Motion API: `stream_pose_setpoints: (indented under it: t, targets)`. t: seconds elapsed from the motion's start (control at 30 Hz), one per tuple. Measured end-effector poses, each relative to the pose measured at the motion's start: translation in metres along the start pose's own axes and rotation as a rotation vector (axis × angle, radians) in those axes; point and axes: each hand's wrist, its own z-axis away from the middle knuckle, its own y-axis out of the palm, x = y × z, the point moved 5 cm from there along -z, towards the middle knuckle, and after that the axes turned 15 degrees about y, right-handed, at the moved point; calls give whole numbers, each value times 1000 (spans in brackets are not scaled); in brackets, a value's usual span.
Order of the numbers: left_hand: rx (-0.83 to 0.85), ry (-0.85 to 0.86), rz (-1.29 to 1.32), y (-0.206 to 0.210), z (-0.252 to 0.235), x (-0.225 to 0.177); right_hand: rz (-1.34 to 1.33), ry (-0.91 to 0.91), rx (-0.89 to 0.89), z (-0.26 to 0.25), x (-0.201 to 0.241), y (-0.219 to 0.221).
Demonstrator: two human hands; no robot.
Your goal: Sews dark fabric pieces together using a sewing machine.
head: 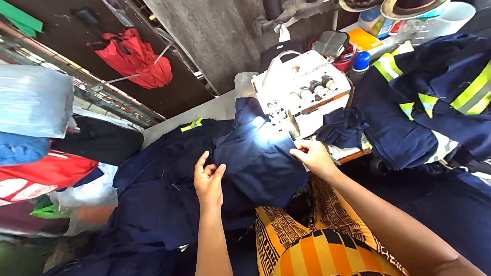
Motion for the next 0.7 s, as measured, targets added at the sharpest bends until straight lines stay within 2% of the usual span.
stream_pose_setpoints:
  t: [0.13,0.23,0.33,0.4,0.47,0.53,0.7]
  targets:
    - [-23,40,20,-1,-32,4,-10,4,-37,-13,14,-2]
    - [-85,49,38,6,-43,8,-76,-15,-62,-13,7,1]
    - [-47,-13,49,17,-17,9,-180,-42,12,1,-10,10]
    - [21,-82,103,28,13,11,-223,25,152,17,-26,17]
    - [49,-128,122,34,39,14,-199,119,217,38,-42,24]
    - [23,-144,97,31,53,15,-135,196,162,60,-61,26]
    - [-13,-111,109,14,46,1,-51,195,135,79,-80,24]
